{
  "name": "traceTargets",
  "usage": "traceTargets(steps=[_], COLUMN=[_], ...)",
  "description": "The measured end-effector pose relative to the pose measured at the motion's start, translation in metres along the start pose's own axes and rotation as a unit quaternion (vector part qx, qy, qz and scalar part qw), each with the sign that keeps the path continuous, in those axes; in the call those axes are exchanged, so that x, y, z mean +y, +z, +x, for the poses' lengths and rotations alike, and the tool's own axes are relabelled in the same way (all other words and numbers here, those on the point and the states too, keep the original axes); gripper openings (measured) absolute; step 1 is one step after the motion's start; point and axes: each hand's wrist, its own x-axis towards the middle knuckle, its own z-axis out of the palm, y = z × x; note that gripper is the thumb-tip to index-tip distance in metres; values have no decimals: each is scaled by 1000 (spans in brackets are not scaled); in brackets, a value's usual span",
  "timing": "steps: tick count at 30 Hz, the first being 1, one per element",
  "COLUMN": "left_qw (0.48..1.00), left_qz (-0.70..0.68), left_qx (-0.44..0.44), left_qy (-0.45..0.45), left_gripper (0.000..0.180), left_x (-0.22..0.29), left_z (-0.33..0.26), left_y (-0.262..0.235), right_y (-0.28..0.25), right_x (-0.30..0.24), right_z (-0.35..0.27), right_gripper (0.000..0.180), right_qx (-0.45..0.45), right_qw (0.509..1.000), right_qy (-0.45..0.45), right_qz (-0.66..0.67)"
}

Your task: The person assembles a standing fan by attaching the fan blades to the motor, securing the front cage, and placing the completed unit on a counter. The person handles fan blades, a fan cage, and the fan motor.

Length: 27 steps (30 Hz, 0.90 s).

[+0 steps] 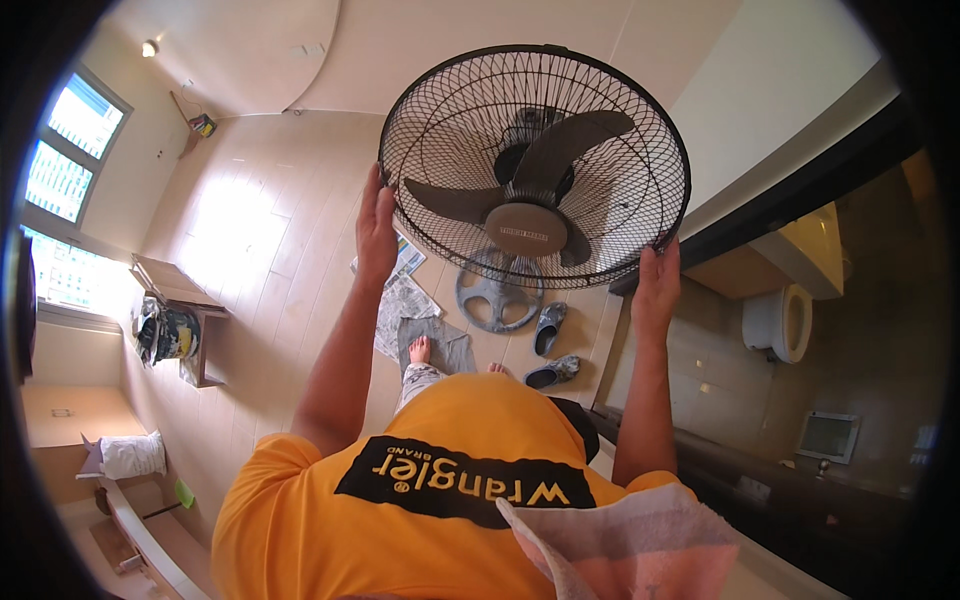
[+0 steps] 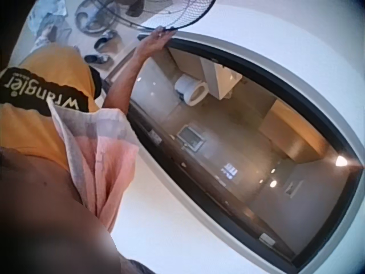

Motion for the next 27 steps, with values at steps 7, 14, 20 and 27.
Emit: traceTargets(steps=[7, 14, 20, 27], left_qw=[995, 994, 981, 969], left_qz=[-63, -59, -58, -51], left_qx=[-70, -66, -84, -83], left_qy=[-36, -66, -168, -227], left_gripper=[51, 34, 38, 43], left_x=[1, 25, 44, 62], left_z=[27, 57, 64, 62], left_y=[1, -16, -19, -16], right_y=[-18, -19, -18, -13], right_x=[-13, -86, -73, -52], right_z=[37, 126, 133, 118], right_gripper=[59, 53, 49, 41], right_qx=[54, -35, 3, 45], right_qw=[997, 999, 994, 978], right_qy=[-5, -3, 112, 103], right_qz=[-60, -12, -7, 175])
